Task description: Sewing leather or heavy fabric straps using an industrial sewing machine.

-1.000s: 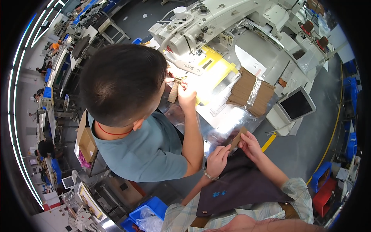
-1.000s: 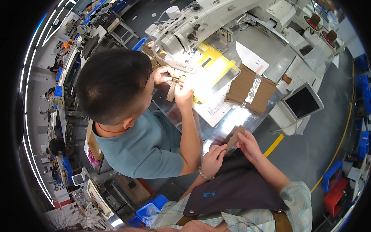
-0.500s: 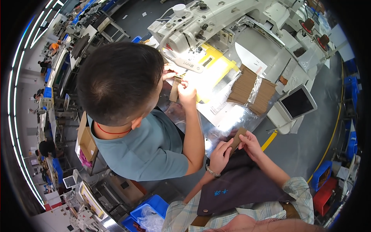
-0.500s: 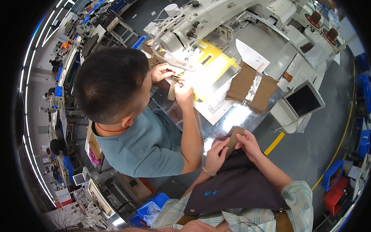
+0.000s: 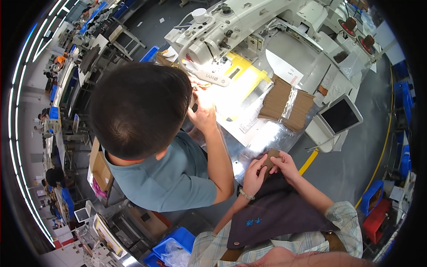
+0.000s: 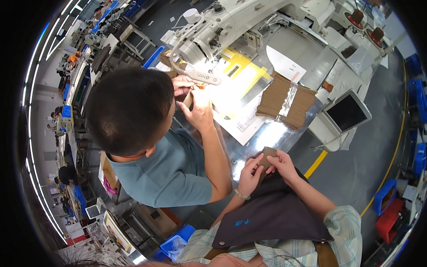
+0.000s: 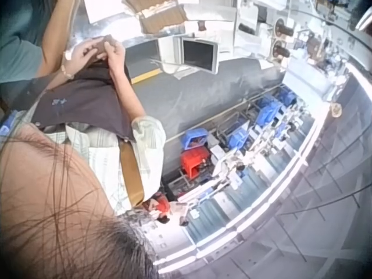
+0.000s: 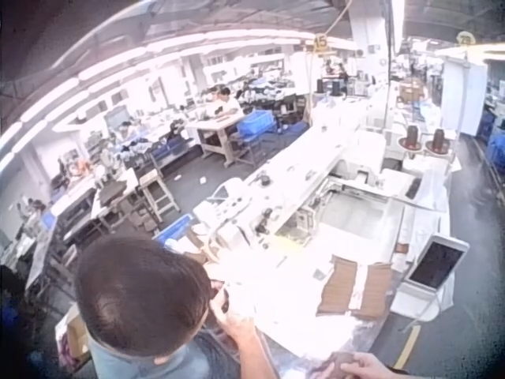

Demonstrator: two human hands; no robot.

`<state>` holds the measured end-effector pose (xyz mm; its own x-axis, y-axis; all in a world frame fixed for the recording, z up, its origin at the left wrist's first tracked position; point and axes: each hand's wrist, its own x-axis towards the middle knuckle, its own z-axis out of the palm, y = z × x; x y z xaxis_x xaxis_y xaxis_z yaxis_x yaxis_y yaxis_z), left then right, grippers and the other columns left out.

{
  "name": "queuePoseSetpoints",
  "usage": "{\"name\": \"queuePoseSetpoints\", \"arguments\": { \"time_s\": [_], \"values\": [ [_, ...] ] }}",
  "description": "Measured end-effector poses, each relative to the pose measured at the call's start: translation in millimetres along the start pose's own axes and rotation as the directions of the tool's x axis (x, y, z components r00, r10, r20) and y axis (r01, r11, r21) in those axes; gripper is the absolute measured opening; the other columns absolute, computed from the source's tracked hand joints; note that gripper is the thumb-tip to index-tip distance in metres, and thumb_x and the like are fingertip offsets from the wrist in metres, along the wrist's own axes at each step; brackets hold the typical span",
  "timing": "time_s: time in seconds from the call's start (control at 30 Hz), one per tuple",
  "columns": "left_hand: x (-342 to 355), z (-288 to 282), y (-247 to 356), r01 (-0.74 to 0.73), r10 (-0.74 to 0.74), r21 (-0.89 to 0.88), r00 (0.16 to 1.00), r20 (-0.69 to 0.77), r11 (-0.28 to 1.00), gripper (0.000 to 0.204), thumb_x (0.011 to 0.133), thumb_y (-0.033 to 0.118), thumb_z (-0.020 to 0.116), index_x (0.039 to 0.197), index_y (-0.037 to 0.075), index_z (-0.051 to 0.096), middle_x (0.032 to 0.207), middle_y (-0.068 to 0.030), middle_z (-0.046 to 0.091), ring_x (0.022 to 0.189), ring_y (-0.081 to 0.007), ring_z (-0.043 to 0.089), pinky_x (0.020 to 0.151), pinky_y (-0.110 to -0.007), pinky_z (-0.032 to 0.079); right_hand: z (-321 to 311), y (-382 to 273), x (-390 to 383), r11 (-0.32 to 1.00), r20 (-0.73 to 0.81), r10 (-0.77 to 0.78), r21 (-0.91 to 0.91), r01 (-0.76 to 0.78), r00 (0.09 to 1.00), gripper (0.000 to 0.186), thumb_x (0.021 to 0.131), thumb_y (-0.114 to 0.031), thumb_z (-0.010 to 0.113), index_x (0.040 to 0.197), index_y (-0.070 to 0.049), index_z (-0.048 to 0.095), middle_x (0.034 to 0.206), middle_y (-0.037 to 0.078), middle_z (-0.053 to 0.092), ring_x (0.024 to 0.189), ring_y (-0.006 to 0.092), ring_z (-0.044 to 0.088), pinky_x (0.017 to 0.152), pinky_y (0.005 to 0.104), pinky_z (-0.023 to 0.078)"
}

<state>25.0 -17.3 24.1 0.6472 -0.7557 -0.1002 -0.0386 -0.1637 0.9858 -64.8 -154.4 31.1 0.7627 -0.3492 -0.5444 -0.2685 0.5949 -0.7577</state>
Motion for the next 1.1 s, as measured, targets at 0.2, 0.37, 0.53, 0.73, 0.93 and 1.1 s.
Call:
{"name": "queuePoseSetpoints", "arguments": {
  "time_s": [0.2,0.37,0.53,0.73,0.93,1.1],
  "values": [
    [-1.0,4.8,-22.8,0.006,-0.006,0.027,1.000,-0.004,1.000,0.041,0.087,-0.002,0.054,0.127,0.005,0.055,0.087,-0.0050,0.051,0.074,-0.0113,0.050,0.068,-0.023,0.044,-7.6,19.0,13.9,0.999,-0.051,0.024,-0.020,-0.025,0.998,0.023,0.090,-0.019,0.062,0.105,-0.002,0.058,0.076,0.003,0.065,0.054,0.0082,0.059,0.050,0.0177,0.041],
    [-4.5,8.5,-37.5,-0.015,0.015,0.073,1.000,0.010,0.997,0.039,0.088,-0.001,0.053,0.127,0.005,0.055,0.085,-0.0066,0.051,0.074,-0.0140,0.050,0.068,-0.024,0.043,-13.4,32.9,20.6,0.993,-0.105,0.115,-0.007,-0.117,0.988,0.019,0.089,-0.020,0.063,0.097,-0.003,0.059,0.073,0.003,0.063,0.050,0.0082,0.058,0.043,0.0179,0.040],
    [-4.5,8.5,-42.3,-0.048,0.048,0.082,0.999,0.005,0.995,0.039,0.088,-0.001,0.052,0.127,0.005,0.055,0.086,-0.0076,0.051,0.074,-0.0151,0.051,0.068,-0.024,0.043,-15.3,35.7,22.3,0.997,-0.082,0.072,-0.007,-0.073,0.994,0.019,0.089,-0.020,0.063,0.095,-0.003,0.059,0.073,0.004,0.063,0.049,0.0087,0.058,0.041,0.0182,0.040],
    [-4.4,7.4,-39.6,-0.035,0.033,0.101,0.999,0.022,0.994,0.039,0.088,0.000,0.053,0.127,0.005,0.054,0.087,-0.0077,0.052,0.074,-0.0156,0.051,0.067,-0.025,0.043,-15.9,32.7,20.9,0.998,-0.050,0.057,0.002,-0.057,0.997,0.018,0.089,-0.019,0.063,0.093,-0.002,0.058,0.073,0.005,0.063,0.049,0.0096,0.059,0.040,0.0184,0.041],
    [-4.4,7.6,-36.6,-0.066,0.065,0.111,0.998,0.009,0.992,0.039,0.088,0.001,0.053,0.127,0.005,0.055,0.087,-0.0084,0.052,0.074,-0.0166,0.052,0.067,-0.025,0.044,-16.8,33.1,21.4,0.999,-0.035,0.045,-0.002,-0.046,0.998,0.018,0.089,-0.018,0.063,0.094,-0.001,0.057,0.072,0.006,0.064,0.049,0.0112,0.060,0.039,0.0184,0.041],
    [-4.3,7.6,-36.3,-0.066,0.065,0.112,0.998,0.012,0.992,0.038,0.088,0.001,0.054,0.126,0.005,0.055,0.087,-0.0089,0.053,0.072,-0.0171,0.052,0.065,-0.026,0.044,-18.2,35.4,22.3,0.999,-0.032,0.036,0.008,-0.036,0.999,0.020,0.089,-0.018,0.063,0.094,0.000,0.056,0.072,0.008,0.064,0.048,0.0125,0.061,0.037,0.0186,0.041]
  ]
}}
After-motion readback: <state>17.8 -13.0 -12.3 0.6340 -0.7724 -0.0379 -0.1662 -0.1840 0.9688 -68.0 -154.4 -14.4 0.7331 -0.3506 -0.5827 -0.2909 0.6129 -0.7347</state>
